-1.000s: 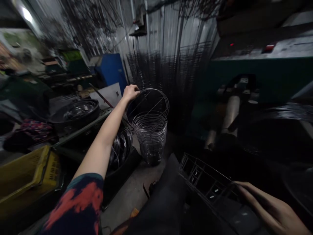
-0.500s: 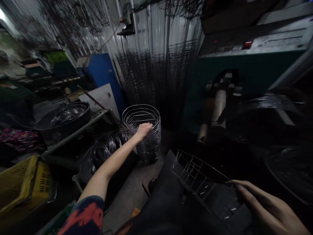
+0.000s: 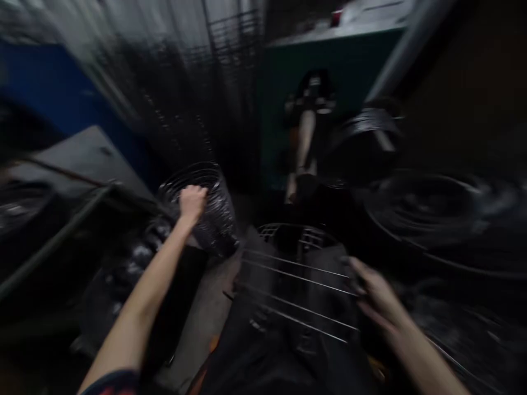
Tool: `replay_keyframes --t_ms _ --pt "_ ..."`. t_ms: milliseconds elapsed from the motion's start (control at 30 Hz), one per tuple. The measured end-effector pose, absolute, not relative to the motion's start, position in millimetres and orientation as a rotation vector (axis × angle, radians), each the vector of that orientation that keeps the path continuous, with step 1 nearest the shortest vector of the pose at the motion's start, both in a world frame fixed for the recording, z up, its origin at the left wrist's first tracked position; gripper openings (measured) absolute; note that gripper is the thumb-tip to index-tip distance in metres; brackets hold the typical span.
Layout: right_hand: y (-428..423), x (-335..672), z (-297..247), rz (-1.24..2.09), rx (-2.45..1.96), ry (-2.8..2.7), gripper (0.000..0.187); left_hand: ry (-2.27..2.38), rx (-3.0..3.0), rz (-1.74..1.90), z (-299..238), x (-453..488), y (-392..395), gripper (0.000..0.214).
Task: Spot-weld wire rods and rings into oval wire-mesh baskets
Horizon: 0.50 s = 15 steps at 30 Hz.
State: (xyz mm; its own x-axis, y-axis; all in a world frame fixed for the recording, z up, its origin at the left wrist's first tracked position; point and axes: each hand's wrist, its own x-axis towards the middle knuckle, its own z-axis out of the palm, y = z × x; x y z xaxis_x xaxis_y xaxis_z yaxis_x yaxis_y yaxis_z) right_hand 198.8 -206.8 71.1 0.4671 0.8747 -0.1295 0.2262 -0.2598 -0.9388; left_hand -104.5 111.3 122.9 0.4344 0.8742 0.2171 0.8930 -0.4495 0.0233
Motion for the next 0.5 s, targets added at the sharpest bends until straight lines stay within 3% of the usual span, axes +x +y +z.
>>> replay_keyframes --t_ms 100,200,300,400,500 --pt "-206 207 30 0.734 -1.926 -0.982 0.05 -1.53 -2.643 -0.718 101 -94 91 0.033" --pt "-187 249 32 0.248 -2.065 -1.232 0.034 -1.66 -3.174 -1.085 53 -80 48 0.043" --pt "-144 313 96 -0.207 -1.987 -1.37 0.024 -2.134 -3.528 -1.106 9 -65 -6 0.05" --pt "-78 369 180 -0.479 -1.977 -1.39 0.022 -2.513 -3.487 -1.322 -2 -51 -43 0.049" --pt "-3 385 227 -0.424 -1.998 -1.368 0.05 -2.513 -3.431 -1.429 10 -43 -57 0.039"
